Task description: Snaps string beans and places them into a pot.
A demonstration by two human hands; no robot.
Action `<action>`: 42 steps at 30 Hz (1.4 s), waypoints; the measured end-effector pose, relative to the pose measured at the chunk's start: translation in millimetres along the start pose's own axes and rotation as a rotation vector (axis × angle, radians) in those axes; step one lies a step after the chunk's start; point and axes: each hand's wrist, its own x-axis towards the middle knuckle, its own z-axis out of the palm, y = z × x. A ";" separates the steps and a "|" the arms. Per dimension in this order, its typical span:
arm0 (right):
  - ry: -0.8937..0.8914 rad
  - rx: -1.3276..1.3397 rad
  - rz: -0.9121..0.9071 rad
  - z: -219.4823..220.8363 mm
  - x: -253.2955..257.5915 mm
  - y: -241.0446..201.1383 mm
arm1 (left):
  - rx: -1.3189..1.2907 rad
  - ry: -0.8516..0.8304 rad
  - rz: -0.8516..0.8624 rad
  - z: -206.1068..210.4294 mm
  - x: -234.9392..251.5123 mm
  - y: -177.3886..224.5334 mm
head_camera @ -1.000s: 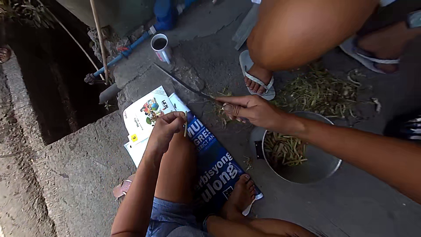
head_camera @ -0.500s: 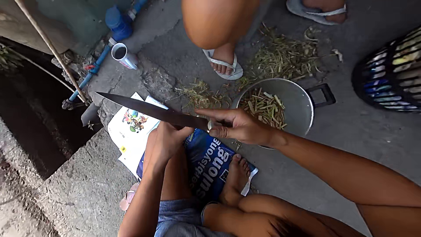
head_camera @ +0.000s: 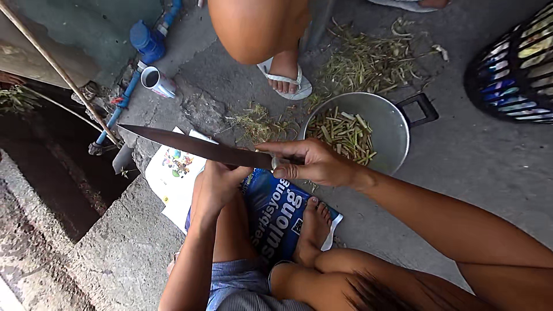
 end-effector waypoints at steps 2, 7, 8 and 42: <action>0.011 0.010 0.005 0.3 -1.2 0.7 | 0.013 0.015 -0.023 0.5 -1.4 -0.5; 0.019 0.051 0.002 0.8 -3.0 2.3 | 0.078 0.042 -0.040 2.0 -3.4 -1.4; 0.014 0.060 0.001 0.8 -3.2 3.0 | 0.076 0.039 -0.038 2.2 -3.5 -1.0; -0.175 -0.766 0.730 48.4 -20.5 172.9 | -0.846 -0.020 -0.320 -9.3 3.3 -38.3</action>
